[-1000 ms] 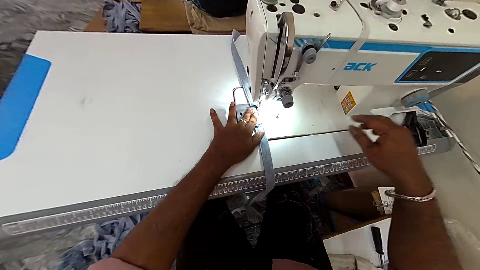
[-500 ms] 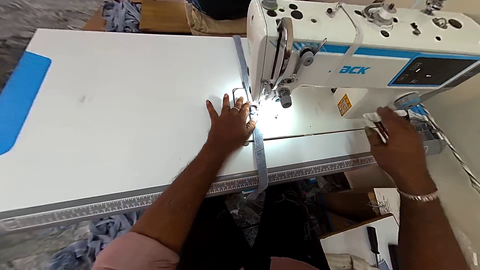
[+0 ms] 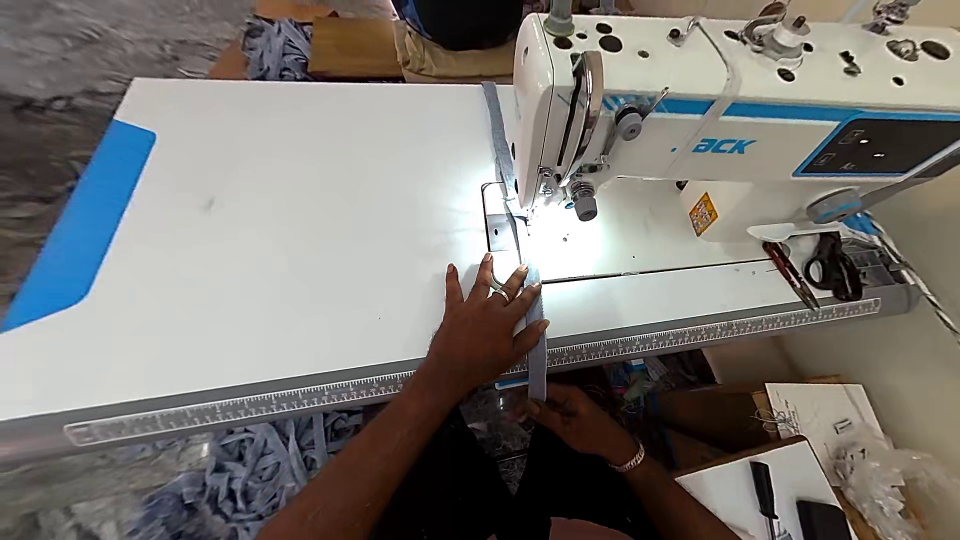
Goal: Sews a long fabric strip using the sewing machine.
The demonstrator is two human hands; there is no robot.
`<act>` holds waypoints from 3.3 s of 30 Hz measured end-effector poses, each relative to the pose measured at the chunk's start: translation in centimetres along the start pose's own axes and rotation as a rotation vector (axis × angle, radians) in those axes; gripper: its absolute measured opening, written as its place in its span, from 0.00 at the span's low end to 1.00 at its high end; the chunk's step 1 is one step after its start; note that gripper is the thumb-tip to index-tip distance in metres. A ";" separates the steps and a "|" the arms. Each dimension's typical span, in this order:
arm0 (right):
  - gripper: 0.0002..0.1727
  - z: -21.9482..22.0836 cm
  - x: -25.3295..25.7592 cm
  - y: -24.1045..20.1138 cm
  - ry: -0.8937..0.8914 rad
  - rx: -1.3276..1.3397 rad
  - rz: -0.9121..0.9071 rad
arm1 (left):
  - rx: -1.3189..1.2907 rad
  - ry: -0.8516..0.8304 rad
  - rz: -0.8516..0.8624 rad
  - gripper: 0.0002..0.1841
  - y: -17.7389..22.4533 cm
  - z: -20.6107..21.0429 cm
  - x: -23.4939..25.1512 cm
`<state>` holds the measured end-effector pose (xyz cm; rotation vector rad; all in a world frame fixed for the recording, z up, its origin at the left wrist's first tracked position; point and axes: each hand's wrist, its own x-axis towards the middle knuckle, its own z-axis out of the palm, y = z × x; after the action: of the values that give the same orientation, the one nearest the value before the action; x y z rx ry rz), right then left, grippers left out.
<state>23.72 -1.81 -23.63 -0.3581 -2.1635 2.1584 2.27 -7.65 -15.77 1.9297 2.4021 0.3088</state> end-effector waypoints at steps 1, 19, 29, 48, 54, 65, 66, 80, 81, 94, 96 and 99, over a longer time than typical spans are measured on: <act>0.17 0.3 -0.6 -0.1 -0.006 -0.022 0.019 | 0.000 0.000 -0.001 0.35 0.0 0.0 0.0; 0.17 1.9 -2.3 1.1 -0.006 -0.006 0.099 | -0.020 0.006 -0.010 0.35 0.1 0.0 -0.2; 0.23 2.1 -2.2 0.7 0.032 -0.053 -0.020 | -0.041 0.022 -0.008 0.35 0.1 0.0 -0.2; 0.41 5.2 -5.1 -5.3 0.471 -0.711 0.101 | -0.102 0.007 -0.106 0.36 -0.5 -1.2 1.5; 0.38 6.7 -7.1 -7.3 0.266 -0.933 0.200 | 0.005 -0.055 -0.185 0.42 -2.4 -1.4 5.0; 0.25 -8.7 -6.8 -13.5 0.368 -1.018 0.279 | -0.006 -0.057 -0.275 0.35 -2.8 -1.7 7.7; 0.26 -11.0 -6.4 -14.9 0.532 -1.085 0.270 | -0.005 -0.063 -0.276 0.35 -2.7 -1.8 7.7; 0.16 -11.2 -6.4 -13.4 0.477 -0.788 0.204 | -0.070 0.107 -0.133 0.41 -1.2 -0.6 4.9; 0.18 -9.6 -5.7 -11.0 0.244 -0.659 0.266 | -0.054 0.085 -0.077 0.39 -0.5 -0.3 3.5; 0.17 1.1 -0.9 -0.3 -0.007 -0.009 0.037 | -0.019 0.019 -0.020 0.33 0.3 0.1 -0.1; 0.18 1.8 -1.7 0.1 0.005 0.022 0.062 | -0.031 0.015 -0.026 0.33 0.4 0.0 0.0; 0.18 2.3 -2.0 0.6 0.016 0.034 0.057 | -0.027 0.018 -0.020 0.32 0.3 0.2 0.0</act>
<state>25.30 -4.51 -24.05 -0.4380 -2.1304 2.2113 2.55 -7.58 -15.91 1.8986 2.4138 0.3577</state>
